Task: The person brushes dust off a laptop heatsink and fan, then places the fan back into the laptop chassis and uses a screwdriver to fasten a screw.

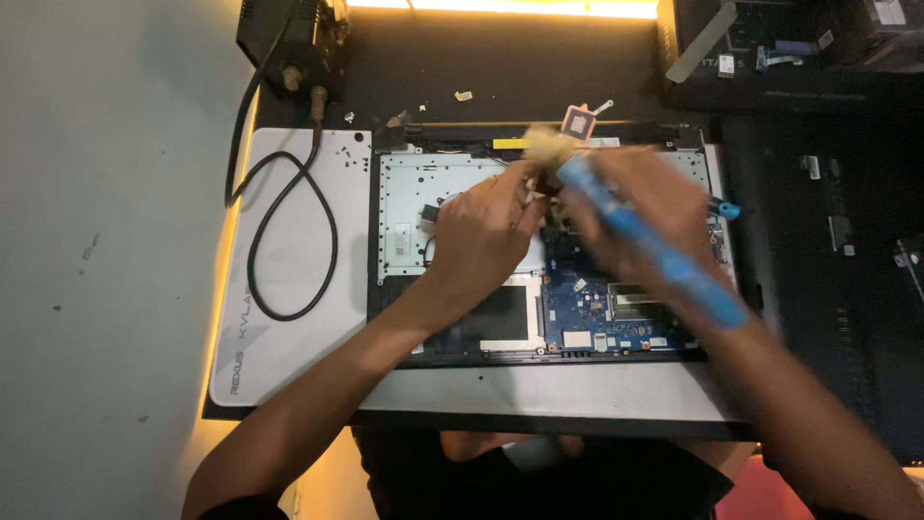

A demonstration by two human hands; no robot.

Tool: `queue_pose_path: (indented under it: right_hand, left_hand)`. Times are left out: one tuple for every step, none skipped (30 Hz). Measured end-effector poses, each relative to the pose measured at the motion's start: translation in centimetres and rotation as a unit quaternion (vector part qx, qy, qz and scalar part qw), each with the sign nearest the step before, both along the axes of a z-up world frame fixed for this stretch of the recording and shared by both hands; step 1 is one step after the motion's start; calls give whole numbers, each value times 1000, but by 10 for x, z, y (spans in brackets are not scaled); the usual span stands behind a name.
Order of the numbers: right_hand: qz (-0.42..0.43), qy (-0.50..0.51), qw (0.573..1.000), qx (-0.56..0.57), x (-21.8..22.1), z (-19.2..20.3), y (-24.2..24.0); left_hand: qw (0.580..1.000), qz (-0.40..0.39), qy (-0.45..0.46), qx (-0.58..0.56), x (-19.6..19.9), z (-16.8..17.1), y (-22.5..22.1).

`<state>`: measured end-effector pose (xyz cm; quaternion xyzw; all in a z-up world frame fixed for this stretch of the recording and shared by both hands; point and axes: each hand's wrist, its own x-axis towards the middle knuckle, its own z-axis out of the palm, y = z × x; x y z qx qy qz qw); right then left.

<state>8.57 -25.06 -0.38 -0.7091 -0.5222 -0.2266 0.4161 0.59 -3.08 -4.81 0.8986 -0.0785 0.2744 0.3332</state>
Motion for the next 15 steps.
queue_pose_path:
  right_hand:
    - [1, 0, 1000, 1, -15, 14, 8]
    - [-15, 20, 999, -32, -30, 29, 16]
    - [-30, 40, 997, -65, -45, 43, 24]
    - [-30, 41, 997, -66, -38, 38, 16]
    - [-44, 78, 994, -67, -31, 33, 9]
    - [-59, 114, 989, -68, -23, 29, 2]
    - [-58, 113, 989, -68, -14, 29, -5]
    - [-95, 60, 992, -54, -5, 28, -12]
    - [-130, 7, 991, -40, 3, 28, -20]
    - [-132, 6, 990, -40, 6, 29, -26]
    - [-197, -24, 978, -67, 8, 30, -31]
    - [-260, -54, 960, -93, 12, 30, -36]
    - [-260, -54, 960, -93, 8, 34, -37]
    - [-214, -44, 975, -44, 4, 38, -38]
    - [-166, -33, 985, 6, 0, 41, -38]
  left_hand:
    - [1000, 1, 0, 1, 0, 1, 3]
    - [1000, 3, 0, 0, 0, 2, 7]
    - [1000, 5, 0, -1, -1, 3, 10]
    - [1000, 5, 2, -1, 0, -1, 10]
    - [1000, 7, -14, 20, 1, -6, 10]
    - [999, 9, -32, 42, 3, -9, 11]
    - [999, 10, -32, 42, 0, 1, 9]
    - [999, -11, -31, 32, -4, 11, 7]
    - [999, -33, -29, 22, -7, 21, 5]
    - [999, -35, -29, 22, -5, 13, 1]
    - [1000, -21, 7, 8, -3, 5, -3]
    - [999, -6, 44, -5, -2, -3, -6]
    - [999, -7, 44, -4, -1, 7, -4]
    - [994, -8, 97, -48, -1, 18, -2]
    - [985, -10, 149, -91, -1, 28, 1]
